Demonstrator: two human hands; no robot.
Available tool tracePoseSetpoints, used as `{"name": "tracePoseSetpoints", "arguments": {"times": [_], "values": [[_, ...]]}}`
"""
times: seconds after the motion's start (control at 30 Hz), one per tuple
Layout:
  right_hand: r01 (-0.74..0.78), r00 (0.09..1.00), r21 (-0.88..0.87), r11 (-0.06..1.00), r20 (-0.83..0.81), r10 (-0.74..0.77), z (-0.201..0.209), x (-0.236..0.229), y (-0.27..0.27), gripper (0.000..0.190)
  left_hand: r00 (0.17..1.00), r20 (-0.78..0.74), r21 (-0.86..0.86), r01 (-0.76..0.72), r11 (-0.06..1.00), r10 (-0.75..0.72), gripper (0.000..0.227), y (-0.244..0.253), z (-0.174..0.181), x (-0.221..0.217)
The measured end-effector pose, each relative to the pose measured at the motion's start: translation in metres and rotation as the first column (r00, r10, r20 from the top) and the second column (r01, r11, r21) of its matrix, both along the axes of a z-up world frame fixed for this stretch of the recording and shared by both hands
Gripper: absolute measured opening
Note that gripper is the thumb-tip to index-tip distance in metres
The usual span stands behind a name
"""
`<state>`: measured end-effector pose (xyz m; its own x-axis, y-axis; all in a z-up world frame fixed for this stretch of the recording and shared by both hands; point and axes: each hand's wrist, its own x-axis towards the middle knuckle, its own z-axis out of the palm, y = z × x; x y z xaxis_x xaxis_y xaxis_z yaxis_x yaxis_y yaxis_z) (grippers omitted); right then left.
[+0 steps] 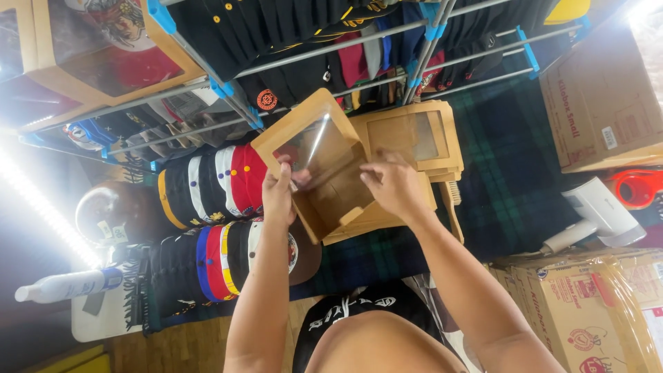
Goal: The person repeatedly folds brown paper inserts, places a baseball cap inside each insert, and closes the cardboard box with a clear window. The finished boxes are stacked on a nearby shelf. The process is repeated for several caps of different designs.
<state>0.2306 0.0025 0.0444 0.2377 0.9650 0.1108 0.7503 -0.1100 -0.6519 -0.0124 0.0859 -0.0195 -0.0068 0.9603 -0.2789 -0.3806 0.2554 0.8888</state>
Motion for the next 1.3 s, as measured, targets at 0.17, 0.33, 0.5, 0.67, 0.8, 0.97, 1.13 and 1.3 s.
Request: {"name": "tracePoseSetpoints", "arguments": {"times": [0.17, 0.33, 0.5, 0.67, 0.8, 0.97, 1.13, 1.3], "values": [[-0.055, 0.995, -0.125, 0.991, -0.094, 0.043, -0.026, 0.0, 0.0, 0.053, 0.753, -0.49, 0.286, -0.338, 0.897, 0.44, 0.068, 0.026, -0.034, -0.004], [-0.024, 0.852, 0.063, 0.998, -0.521, 0.054, -0.027, -0.004, -0.02, 0.037, 0.658, -0.706, 0.292, -0.069, 0.954, 0.264, 0.017, -0.018, 0.011, -0.007], [0.2, 0.309, -0.086, 0.976, -0.94, -0.146, -0.06, 0.034, -0.037, 0.063, 0.849, -0.526, 0.091, 0.0, 0.996, 0.048, 0.037, -0.045, 0.033, -0.017], [0.354, 0.366, -0.314, 0.881, -0.82, -0.44, -0.095, 0.056, -0.052, 0.044, 0.938, -0.345, 0.209, 0.053, 0.976, 0.023, 0.059, -0.037, 0.031, -0.033], [0.173, 0.483, -0.016, 0.985, -0.87, -0.098, -0.077, 0.043, -0.054, 0.068, 0.87, -0.492, 0.282, 0.121, 0.952, 0.035, 0.052, -0.018, 0.012, 0.005], [0.181, 0.876, 0.048, 0.982, -0.462, -0.139, -0.06, 0.033, -0.04, 0.074, 0.766, -0.577, 0.191, 0.464, 0.865, -0.283, 0.054, 0.003, 0.005, 0.041], [0.197, 0.876, -0.046, 0.979, -0.44, -0.197, -0.055, 0.023, -0.046, 0.074, 0.694, -0.699, 0.293, 0.497, 0.817, -0.171, 0.052, -0.022, 0.055, -0.005], [0.213, 0.881, 0.012, 0.977, -0.434, -0.187, -0.057, 0.01, -0.061, 0.083, 0.248, -0.969, 0.093, 0.366, 0.926, -0.001, 0.044, -0.078, 0.045, -0.1]]}}
